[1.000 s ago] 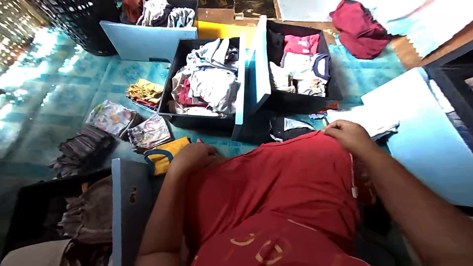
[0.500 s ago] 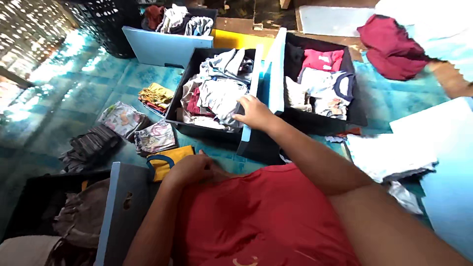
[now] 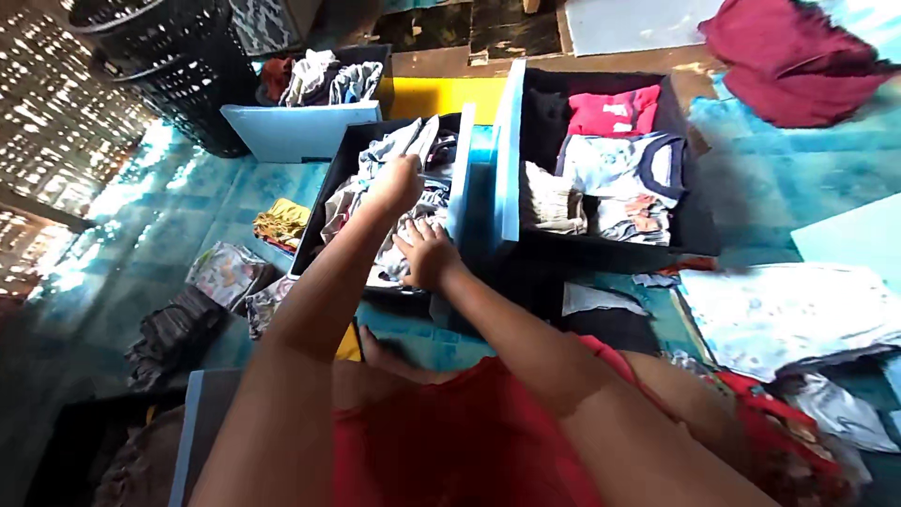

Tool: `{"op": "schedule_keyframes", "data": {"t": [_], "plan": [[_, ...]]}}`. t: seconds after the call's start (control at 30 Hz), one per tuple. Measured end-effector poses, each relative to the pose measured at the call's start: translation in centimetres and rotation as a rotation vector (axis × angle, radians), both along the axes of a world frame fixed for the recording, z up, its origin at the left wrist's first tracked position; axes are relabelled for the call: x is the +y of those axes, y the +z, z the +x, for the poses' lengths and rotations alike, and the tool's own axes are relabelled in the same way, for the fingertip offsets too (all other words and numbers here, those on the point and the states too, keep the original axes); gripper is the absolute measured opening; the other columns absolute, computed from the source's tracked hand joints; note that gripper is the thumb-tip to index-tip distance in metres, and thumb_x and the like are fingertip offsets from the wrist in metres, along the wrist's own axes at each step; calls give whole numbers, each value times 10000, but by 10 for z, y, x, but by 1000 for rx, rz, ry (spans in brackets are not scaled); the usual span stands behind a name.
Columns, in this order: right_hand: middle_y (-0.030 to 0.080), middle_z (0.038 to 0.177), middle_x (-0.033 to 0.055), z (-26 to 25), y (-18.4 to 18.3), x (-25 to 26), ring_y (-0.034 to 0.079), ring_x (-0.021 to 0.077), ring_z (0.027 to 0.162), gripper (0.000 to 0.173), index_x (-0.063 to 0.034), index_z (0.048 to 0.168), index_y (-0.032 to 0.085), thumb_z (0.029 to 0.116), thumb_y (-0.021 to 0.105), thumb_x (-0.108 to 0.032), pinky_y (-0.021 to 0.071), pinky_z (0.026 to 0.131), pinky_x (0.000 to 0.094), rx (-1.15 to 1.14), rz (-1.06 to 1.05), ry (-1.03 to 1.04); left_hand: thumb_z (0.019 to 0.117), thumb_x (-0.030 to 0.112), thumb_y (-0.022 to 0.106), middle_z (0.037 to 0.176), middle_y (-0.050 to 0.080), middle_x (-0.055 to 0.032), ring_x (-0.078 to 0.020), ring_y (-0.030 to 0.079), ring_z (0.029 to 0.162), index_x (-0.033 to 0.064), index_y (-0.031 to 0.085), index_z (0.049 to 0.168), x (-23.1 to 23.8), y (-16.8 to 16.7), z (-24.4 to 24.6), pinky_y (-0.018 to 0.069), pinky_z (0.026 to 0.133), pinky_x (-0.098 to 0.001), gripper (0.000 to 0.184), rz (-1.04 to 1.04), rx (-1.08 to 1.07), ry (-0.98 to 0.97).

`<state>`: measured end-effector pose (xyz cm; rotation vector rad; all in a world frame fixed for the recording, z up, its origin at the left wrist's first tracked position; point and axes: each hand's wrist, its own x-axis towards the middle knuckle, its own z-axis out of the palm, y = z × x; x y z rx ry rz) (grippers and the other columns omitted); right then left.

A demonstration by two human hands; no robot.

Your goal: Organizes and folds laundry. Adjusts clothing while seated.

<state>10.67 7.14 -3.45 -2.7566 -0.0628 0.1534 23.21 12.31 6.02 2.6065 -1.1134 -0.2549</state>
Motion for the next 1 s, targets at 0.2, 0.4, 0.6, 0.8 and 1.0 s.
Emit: {"op": "schedule_keyframes", "data": {"t": [0.2,0.4,0.6,0.8,1.0], "plan": [[293,1654,214,-4,0,-3,191,419,1551,757,-156,1529,494,860,774,-375,66,1245,645,-20,57,-23,865,145,750,1454,467,-330,-535,465,1335,8,487,1463,-67,-65,77,457,1012,-687,668,83,-78,171],[138,1702,219,5,-5,-1,68,431,1573,840,-132,1582,401,850,772,-309,36,1197,733,21,2,14,1089,269,425,1321,610,-287,-417,573,1268,-60,606,1296,-52,-81,101,453,1054,-590,429,-416,222,657],[149,1702,211,5,-1,0,88,454,1565,920,-174,1607,364,814,809,-318,81,1211,713,65,16,-3,1094,375,463,1368,569,-193,-296,657,1097,51,464,1449,-33,-89,110,595,857,-471,480,-1085,758,889],[101,1721,170,3,6,-3,44,411,1581,881,-178,1604,366,860,772,-417,43,1221,698,43,85,-24,1012,179,598,1274,624,-199,-303,648,1095,21,540,1364,-45,-75,108,569,874,-506,390,-1007,673,794],[243,1626,336,4,1,-22,328,492,1476,1042,30,1587,287,828,834,-429,336,1187,601,-390,658,-418,1075,235,428,1111,631,-187,-275,664,923,-8,516,1277,-45,11,71,592,767,-463,328,-1243,681,649]]}}
